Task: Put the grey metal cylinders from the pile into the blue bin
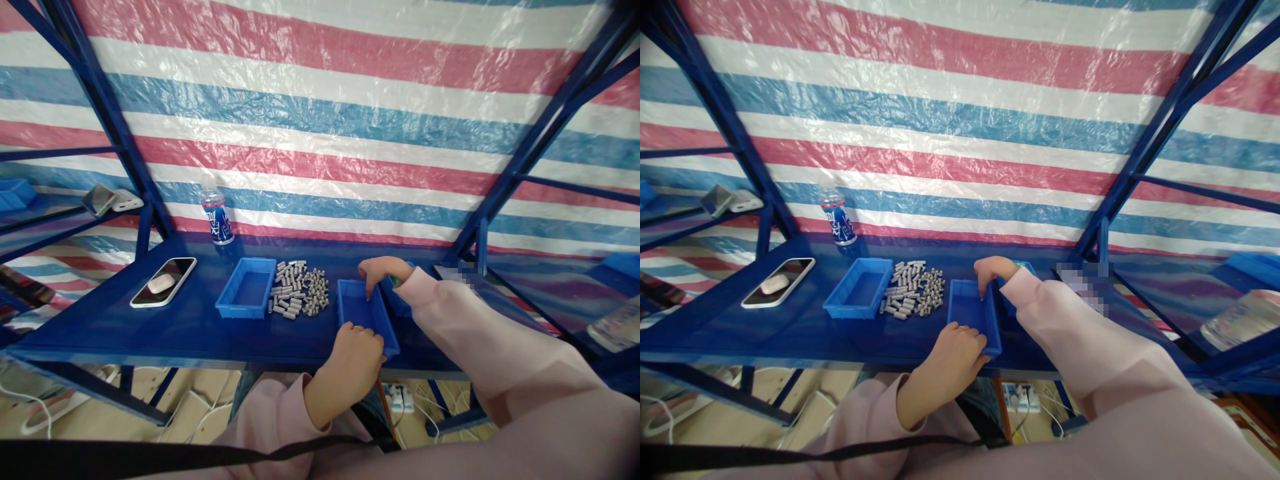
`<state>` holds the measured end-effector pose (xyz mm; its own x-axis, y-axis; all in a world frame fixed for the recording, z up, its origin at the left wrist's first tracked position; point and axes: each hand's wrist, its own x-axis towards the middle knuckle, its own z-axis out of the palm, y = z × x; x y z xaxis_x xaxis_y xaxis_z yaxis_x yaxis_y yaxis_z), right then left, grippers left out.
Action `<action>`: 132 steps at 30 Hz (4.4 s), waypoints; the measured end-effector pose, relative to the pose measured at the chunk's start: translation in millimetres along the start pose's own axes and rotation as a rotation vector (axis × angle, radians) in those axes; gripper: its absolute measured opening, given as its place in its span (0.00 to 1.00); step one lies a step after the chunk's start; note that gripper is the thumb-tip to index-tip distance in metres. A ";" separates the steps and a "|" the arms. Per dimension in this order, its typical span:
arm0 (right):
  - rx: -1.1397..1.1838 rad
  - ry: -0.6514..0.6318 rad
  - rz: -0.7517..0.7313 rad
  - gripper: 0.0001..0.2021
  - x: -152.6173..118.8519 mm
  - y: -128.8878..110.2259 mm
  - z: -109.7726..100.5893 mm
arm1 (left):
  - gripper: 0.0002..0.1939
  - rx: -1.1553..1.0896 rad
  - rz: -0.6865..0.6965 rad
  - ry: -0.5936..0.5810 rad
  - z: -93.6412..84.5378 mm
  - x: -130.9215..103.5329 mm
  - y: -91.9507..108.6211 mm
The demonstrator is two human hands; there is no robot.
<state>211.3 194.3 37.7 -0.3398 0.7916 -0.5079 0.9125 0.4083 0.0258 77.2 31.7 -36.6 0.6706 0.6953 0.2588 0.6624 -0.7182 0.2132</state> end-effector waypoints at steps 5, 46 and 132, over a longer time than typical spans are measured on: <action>-0.002 0.022 -0.001 0.18 -5.3 -0.9 -5.8 | 0.06 0.001 -0.003 -0.007 -2.8 -0.2 1.0; -0.258 0.378 -0.324 0.06 -18.3 -93.8 9.3 | 0.08 -0.026 -0.022 -0.016 -5.5 1.0 2.8; -0.228 0.616 -0.196 0.06 -45.6 -17.0 52.0 | 0.08 0.006 -0.019 -0.001 5.7 4.3 0.2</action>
<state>223.2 127.6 15.6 -0.6232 0.7798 0.0594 0.7729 0.6026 0.1985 82.1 34.7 -40.8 0.6582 0.7090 0.2533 0.6770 -0.7045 0.2128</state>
